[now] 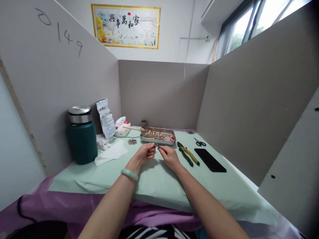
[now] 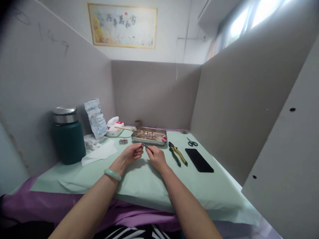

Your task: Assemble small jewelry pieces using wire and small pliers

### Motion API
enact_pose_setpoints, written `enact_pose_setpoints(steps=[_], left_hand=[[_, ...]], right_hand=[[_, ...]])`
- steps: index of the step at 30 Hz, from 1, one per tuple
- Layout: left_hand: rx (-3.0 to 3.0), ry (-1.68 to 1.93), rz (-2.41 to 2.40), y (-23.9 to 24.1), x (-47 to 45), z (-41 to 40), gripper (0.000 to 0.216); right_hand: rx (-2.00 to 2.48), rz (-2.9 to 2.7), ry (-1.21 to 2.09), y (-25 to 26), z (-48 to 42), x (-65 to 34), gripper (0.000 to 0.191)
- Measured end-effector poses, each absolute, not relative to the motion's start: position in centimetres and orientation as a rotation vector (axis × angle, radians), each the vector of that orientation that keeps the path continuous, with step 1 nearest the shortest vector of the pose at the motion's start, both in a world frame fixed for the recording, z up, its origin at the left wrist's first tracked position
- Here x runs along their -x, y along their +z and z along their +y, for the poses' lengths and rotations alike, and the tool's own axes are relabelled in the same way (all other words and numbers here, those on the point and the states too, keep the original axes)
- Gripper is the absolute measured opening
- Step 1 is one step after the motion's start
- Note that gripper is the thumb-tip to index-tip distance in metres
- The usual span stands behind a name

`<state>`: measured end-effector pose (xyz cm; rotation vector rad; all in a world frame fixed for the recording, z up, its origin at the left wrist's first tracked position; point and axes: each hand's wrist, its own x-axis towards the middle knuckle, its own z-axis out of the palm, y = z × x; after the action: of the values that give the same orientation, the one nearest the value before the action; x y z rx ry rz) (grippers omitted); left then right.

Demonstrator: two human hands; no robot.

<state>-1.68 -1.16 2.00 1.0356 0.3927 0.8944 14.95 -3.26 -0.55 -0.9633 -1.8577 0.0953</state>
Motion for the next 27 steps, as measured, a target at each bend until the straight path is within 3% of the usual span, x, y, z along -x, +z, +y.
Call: enact_pose_setpoints(steps=[14, 21, 27], left_hand=[[-1.329, 1.243, 0.628, 1.6, 0.8, -1.1, 0.025], [-1.749, 1.450, 1.086, 1.4, 0.5, -0.4, 0.011], [-1.994, 1.543, 1.188, 1.8, 0.3, -1.4, 0.012]], right_hand=[[1.043, -1.780, 0.302, 0.0, -3.6, -14.3, 0.032], [1.093, -1.717, 0.669, 0.2, -3.7, -14.5, 0.031], [0.968, -1.448, 1.350, 0.2, -3.8, -14.7, 0.029]])
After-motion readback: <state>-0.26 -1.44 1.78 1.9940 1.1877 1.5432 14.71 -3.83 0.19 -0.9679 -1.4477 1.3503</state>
